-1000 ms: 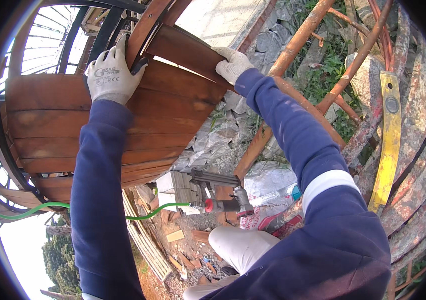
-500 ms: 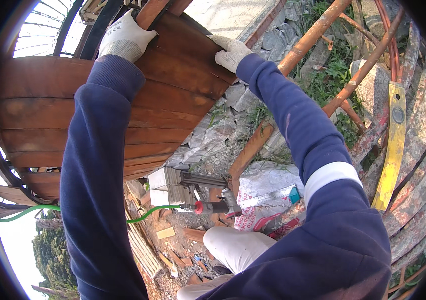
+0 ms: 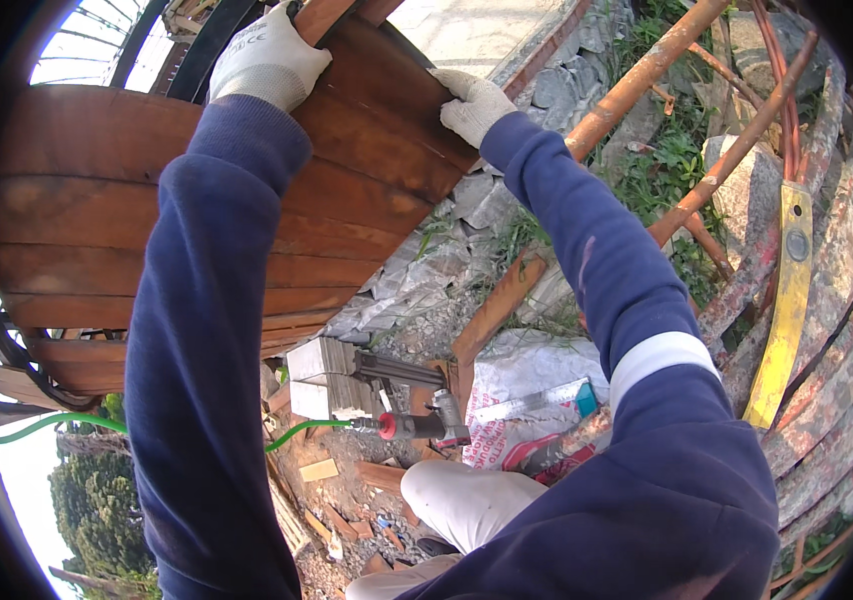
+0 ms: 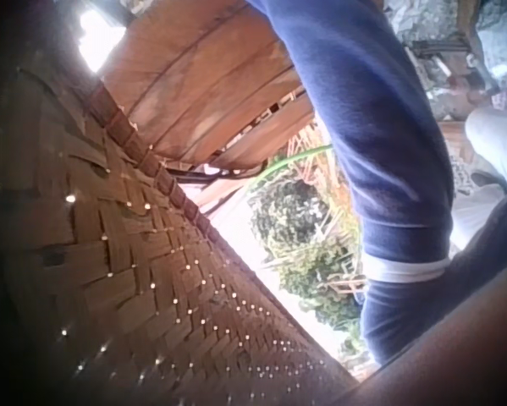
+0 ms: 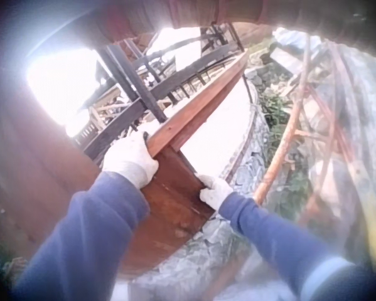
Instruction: The person installs wooden siding panels onto a structure, using a pneumatic nail gun to secure them and a level to check the alignment.
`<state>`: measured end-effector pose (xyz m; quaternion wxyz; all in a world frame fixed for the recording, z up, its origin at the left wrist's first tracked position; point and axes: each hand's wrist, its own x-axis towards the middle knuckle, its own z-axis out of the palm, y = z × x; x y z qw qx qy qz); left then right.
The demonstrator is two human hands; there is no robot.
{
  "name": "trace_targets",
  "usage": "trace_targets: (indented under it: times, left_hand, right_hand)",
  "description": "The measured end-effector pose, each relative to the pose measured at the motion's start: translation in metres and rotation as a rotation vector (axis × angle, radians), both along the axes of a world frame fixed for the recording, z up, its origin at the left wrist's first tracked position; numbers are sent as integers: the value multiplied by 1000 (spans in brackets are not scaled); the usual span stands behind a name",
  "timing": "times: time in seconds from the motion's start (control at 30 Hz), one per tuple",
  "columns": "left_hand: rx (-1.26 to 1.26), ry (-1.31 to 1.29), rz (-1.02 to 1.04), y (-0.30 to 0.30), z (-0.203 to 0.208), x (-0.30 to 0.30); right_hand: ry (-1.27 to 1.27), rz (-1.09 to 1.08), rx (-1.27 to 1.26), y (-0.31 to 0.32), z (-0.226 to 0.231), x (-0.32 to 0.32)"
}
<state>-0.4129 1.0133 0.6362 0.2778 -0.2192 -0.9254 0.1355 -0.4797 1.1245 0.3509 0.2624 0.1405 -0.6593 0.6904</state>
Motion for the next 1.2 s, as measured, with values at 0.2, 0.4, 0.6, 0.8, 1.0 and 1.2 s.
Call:
trace_targets:
  times: [0.2, 0.4, 0.6, 0.8, 1.0, 1.2]
  left_hand:
    - [29, 57, -59, -10, -6, -6]
    - [-22, 19, 43, -2, -2, -4]
    - [9, 16, 52, -6, -3, -5]
    - [33, 20, -5, -4, -3, -2]
    - [4, 44, 14, -3, -1, 4]
    - [48, 32, 28, -4, -3, -1]
  right_hand:
    - [1, -7, 37, -8, 5, 9]
    - [-8, -460, 280, -15, 0, 35]
    - [-81, -30, -357, -95, -52, 226]
    - [-259, 76, 490, -196, -61, 368]
    - [-326, -53, 369, -214, -99, 341]
    - [-240, -182, 339, -136, -70, 273]
